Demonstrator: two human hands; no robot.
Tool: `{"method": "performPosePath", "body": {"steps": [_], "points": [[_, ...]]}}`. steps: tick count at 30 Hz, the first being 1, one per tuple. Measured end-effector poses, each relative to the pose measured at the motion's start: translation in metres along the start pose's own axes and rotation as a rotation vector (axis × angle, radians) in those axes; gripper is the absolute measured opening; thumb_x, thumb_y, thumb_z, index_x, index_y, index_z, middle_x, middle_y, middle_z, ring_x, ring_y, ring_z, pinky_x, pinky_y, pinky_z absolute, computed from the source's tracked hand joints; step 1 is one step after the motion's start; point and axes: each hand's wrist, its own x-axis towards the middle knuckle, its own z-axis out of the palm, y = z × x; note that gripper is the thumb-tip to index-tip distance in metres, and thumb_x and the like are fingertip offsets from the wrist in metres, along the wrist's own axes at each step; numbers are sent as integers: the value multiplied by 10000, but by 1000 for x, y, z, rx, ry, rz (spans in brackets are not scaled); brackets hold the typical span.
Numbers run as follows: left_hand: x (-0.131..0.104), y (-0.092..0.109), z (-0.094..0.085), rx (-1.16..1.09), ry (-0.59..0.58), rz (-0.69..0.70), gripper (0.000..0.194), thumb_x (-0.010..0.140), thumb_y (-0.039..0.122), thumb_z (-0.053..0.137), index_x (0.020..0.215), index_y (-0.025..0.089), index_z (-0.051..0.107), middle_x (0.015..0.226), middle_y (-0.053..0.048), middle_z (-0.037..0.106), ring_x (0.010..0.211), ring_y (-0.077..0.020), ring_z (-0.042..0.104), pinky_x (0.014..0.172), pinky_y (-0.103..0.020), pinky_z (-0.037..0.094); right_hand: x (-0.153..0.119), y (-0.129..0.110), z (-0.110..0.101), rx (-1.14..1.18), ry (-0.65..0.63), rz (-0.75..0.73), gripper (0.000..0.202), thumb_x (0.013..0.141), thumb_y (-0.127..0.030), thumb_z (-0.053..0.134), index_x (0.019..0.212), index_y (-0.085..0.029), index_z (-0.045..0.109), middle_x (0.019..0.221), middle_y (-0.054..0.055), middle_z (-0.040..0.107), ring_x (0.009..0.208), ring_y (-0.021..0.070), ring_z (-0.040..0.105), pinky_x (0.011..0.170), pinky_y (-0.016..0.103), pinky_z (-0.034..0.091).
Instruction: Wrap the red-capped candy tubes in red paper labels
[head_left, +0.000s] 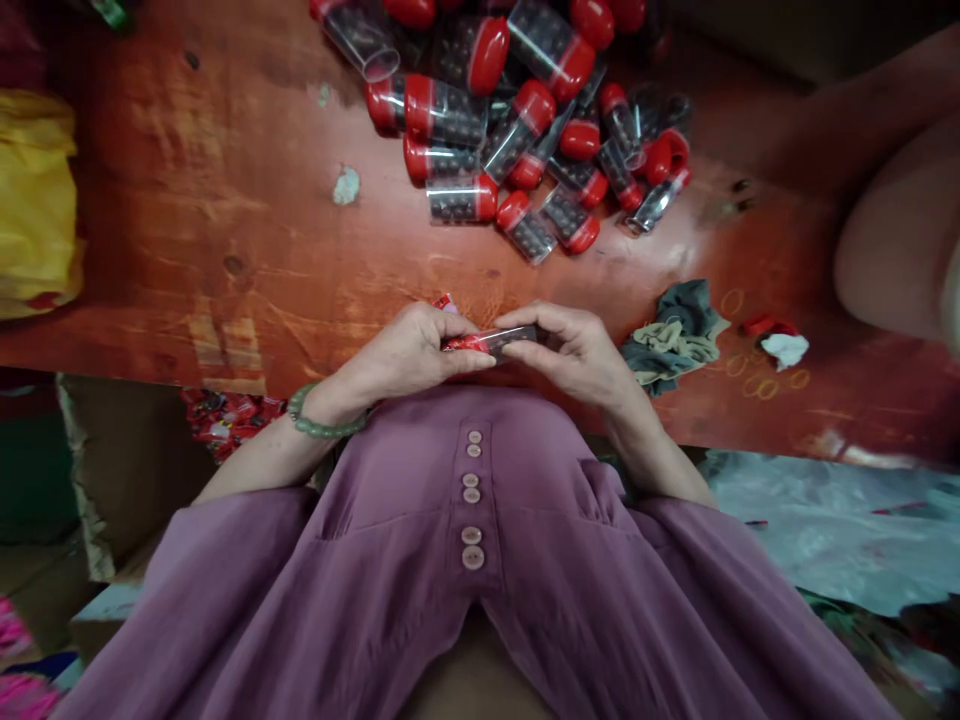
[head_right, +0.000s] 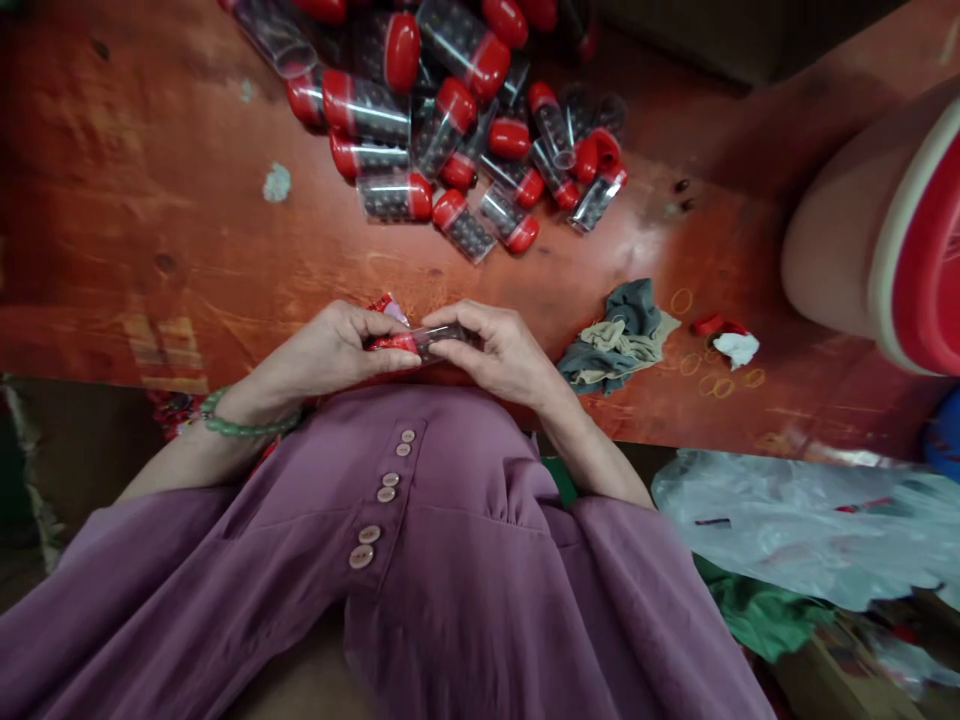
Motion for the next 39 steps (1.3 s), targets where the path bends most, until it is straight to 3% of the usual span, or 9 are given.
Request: {"method": "performPosePath", "body": {"steps": [5, 8, 11, 16, 22, 25, 30, 36, 39], "points": [[-6, 7, -16, -323, 385, 207, 523, 656, 445, 864, 1093, 200, 713, 1001, -81, 760, 868, -200, 692, 801, -317, 540, 13, 7, 16, 456, 204, 184, 359, 786, -451, 756, 1040, -214, 663, 769, -28, 691, 606, 92, 641, 589, 230, 547], [-2, 2, -13, -597, 365, 305, 598, 563, 492, 908, 1048, 205, 711, 1035, -92, 757, 889, -208, 707, 831, -338, 561, 28, 1, 29, 585, 302, 151, 384, 753, -446, 782, 1027, -220, 635, 765, -31, 690, 624, 95, 660, 595, 227, 559], [4, 2, 3, -704, 434, 269, 443, 581, 421, 914, 896, 180, 718, 877, -53, 759, 765, -164, 702, 773, -308, 565, 42, -8, 40, 642, 334, 98, 412, 727, -438, 803, 1016, -225, 599, 835, -24, 697, 670, 93, 661, 655, 241, 578], [10, 14, 17, -817, 529, 261, 316, 634, 381, 884, 808, 168, 728, 801, -38, 762, 723, -165, 708, 769, -317, 566, 53, -11, 45, 606, 292, 87, 386, 747, -419, 777, 989, -218, 554, 820, -31, 664, 670, 88, 627, 654, 240, 556], [19, 11, 12, -833, 657, 294, 326, 562, 385, 923, 724, 174, 735, 754, -8, 758, 707, -126, 706, 807, -270, 547, 50, -9, 42, 205, 361, -24, 215, 834, -353, 678, 953, -190, 604, 759, -29, 618, 647, 95, 563, 628, 247, 499], [22, 10, 9, -825, 593, 302, 355, 563, 423, 917, 757, 172, 755, 778, -43, 767, 770, -183, 731, 818, -314, 562, 49, -10, 41, 147, 387, -74, 215, 828, -342, 690, 973, -193, 635, 790, -9, 658, 680, 111, 595, 667, 269, 526], [22, 12, 8, -744, 396, 254, 363, 652, 454, 860, 830, 152, 766, 707, -73, 746, 636, -204, 703, 675, -355, 584, 50, -8, 38, 487, 156, 105, 305, 835, -445, 687, 976, -176, 652, 646, -24, 670, 556, 118, 636, 579, 265, 556], [31, 16, 7, -760, 571, 367, 258, 587, 328, 907, 754, 187, 771, 799, -23, 773, 758, -149, 714, 837, -275, 557, 55, -10, 39, 160, 463, -108, 279, 793, -395, 738, 987, -195, 717, 1020, 61, 750, 891, 173, 698, 844, 341, 578], [34, 18, 3, -780, 557, 343, 309, 550, 337, 926, 761, 182, 763, 784, -18, 768, 742, -144, 706, 827, -271, 540, 59, -11, 40, 295, 377, -32, 318, 803, -433, 723, 1023, -204, 696, 989, 36, 735, 728, 134, 682, 718, 309, 594]]}}
